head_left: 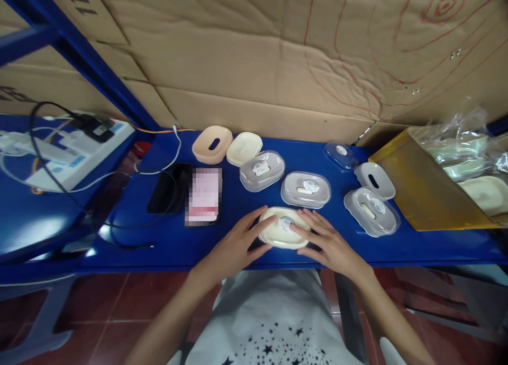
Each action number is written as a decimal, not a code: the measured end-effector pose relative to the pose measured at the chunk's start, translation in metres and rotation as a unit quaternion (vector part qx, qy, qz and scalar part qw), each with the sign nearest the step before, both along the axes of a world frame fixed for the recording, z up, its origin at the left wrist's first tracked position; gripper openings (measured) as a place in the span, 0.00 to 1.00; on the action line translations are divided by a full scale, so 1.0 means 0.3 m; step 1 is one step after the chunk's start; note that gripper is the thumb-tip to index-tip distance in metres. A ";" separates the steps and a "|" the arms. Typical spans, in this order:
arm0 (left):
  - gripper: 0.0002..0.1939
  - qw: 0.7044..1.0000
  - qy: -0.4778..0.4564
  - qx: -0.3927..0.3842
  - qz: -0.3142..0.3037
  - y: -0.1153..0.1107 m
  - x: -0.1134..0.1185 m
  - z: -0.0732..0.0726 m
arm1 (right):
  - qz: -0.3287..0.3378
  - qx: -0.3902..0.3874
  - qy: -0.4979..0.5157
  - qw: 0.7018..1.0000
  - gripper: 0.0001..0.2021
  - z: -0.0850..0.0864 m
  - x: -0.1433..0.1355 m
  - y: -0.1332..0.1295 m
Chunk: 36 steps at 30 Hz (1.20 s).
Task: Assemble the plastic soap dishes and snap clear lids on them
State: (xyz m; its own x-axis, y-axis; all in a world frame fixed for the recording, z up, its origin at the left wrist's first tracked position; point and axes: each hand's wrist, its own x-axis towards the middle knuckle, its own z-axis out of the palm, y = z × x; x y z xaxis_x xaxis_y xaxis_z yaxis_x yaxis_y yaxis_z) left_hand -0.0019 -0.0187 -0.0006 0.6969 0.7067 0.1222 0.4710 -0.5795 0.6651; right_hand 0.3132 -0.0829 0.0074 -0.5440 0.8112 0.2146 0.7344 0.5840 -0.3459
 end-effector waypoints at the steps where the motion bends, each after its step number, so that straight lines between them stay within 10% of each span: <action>1: 0.36 1.000 0.000 -0.003 -0.002 0.001 0.000 0.001 | -0.005 0.006 -0.003 1.000 0.36 0.001 -0.004 -0.005; 27: 0.38 0.999 -0.010 -0.052 0.011 0.007 -0.008 0.020 | 0.021 0.006 0.005 1.000 0.35 0.026 -0.042 0.006; 36: 0.32 1.000 -0.006 -0.001 0.009 -0.011 0.000 0.026 | -0.100 -0.008 0.042 0.994 0.32 0.024 0.088 -0.082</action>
